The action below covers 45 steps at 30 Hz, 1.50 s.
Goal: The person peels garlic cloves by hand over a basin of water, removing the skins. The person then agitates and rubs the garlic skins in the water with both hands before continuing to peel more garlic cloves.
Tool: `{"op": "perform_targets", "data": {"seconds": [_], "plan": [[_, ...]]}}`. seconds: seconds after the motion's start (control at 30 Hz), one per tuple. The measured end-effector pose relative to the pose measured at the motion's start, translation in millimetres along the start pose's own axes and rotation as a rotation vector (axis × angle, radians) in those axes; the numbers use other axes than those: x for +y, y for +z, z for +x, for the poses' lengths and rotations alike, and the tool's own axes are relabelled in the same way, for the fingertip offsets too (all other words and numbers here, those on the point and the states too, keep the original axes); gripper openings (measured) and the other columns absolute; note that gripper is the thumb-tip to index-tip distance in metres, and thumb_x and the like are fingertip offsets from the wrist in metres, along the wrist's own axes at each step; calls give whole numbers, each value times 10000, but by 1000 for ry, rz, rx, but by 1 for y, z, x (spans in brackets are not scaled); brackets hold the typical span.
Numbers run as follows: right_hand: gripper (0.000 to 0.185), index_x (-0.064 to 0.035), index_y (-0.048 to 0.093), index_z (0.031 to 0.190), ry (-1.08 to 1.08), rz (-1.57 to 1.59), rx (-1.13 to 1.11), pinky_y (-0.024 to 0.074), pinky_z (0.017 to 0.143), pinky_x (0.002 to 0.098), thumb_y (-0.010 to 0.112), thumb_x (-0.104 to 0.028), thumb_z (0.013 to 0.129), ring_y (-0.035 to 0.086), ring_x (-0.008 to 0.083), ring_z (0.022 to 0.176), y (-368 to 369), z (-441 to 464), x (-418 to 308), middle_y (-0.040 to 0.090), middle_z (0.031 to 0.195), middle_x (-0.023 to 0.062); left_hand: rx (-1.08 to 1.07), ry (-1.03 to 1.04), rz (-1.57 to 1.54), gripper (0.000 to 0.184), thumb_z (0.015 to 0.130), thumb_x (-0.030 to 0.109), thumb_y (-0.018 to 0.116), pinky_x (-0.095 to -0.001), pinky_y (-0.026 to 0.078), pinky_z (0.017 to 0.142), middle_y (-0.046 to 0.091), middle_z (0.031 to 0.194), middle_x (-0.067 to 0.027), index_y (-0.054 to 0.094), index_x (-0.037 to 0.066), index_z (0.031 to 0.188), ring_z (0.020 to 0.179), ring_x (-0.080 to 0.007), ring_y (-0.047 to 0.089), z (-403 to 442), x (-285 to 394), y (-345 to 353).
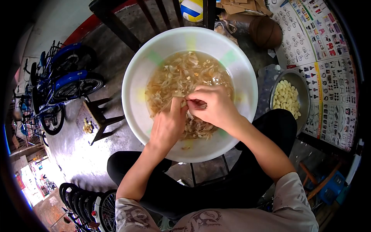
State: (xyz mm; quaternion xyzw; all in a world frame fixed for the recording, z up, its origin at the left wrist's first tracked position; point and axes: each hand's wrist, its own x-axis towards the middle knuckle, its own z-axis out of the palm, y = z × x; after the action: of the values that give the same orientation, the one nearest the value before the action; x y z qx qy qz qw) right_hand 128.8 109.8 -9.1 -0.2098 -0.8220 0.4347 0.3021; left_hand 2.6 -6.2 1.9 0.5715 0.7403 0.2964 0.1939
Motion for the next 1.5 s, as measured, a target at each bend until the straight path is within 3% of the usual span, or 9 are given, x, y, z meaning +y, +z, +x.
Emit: {"op": "perform_targets", "data": {"seconds": [0.43, 0.63, 0.7, 1.03, 1.13, 1.2, 1.23, 1.3, 1.5], "plan": [[102, 22, 665, 779, 116, 83, 32, 532, 585, 322, 707, 32, 686, 665, 244, 621, 2, 0, -5, 656, 700, 114, -1, 20, -7, 203, 882, -18, 615, -439, 504, 568, 643, 764, -230, 518, 3, 1059, 676, -416, 644, 0, -2, -5], [159, 31, 672, 882, 115, 189, 20, 558, 647, 281, 708, 46, 728, 703, 187, 717, -1, 4, -7, 667, 767, 109, 53, -129, -340, 174, 906, -7, 611, -442, 481, 579, 651, 741, -184, 534, 4, 1062, 651, -394, 639, 2, -2, -8], [177, 28, 672, 906, 141, 338, 57, 561, 664, 277, 721, 41, 736, 704, 182, 733, 2, 5, -9, 662, 784, 104, 109, -69, -264, 201, 895, -26, 617, -317, 493, 564, 657, 740, -178, 554, 7, 1083, 599, -301, 655, 3, -2, -11], [57, 36, 666, 835, 32, -28, 72, 479, 563, 355, 685, 35, 781, 639, 282, 626, 6, -1, -7, 633, 738, 133, 141, 143, 119, 249, 881, 4, 645, -429, 490, 574, 644, 826, -199, 549, 24, 1110, 675, -386, 626, 2, -5, -2], [31, 26, 648, 826, 93, 33, 122, 481, 569, 367, 662, 34, 800, 628, 287, 619, 6, -2, -9, 624, 729, 128, 150, 159, 126, 232, 892, -10, 631, -403, 497, 573, 641, 864, -206, 553, 19, 1109, 695, -335, 647, 2, -4, -2], [44, 16, 613, 843, 138, 58, 105, 479, 582, 383, 649, 24, 818, 608, 302, 624, 4, -1, -13, 608, 752, 134, -3, -183, -182, 189, 929, 11, 603, -343, 502, 611, 668, 903, -156, 560, 15, 1113, 750, -222, 669, 2, 4, -9], [44, 16, 613, 843, 139, 58, 105, 479, 582, 383, 649, 24, 818, 608, 302, 624, 5, -1, -13, 608, 752, 134, -3, -183, -182, 189, 929, 11, 603, -343, 502, 611, 668, 903, -156, 560, 15, 1113, 750, -222, 669, 3, 2, -7], [69, 7, 566, 883, 182, 120, 47, 475, 612, 405, 624, 12, 846, 595, 326, 658, 8, -4, -13, 593, 789, 144, 21, -314, -738, 153, 969, 60, 575, -281, 481, 654, 683, 920, -94, 569, 6, 1112, 793, -118, 631, 4, -2, -2], [84, -6, 500, 906, 123, -7, 36, 460, 661, 429, 577, 5, 877, 569, 347, 769, 15, -9, -13, 541, 859, 148, 101, -493, -758, 176, 1006, 153, 551, -197, 331, 562, 559, 770, 29, 600, 8, 1092, 653, -19, 418, 4, 8, 0]]}}
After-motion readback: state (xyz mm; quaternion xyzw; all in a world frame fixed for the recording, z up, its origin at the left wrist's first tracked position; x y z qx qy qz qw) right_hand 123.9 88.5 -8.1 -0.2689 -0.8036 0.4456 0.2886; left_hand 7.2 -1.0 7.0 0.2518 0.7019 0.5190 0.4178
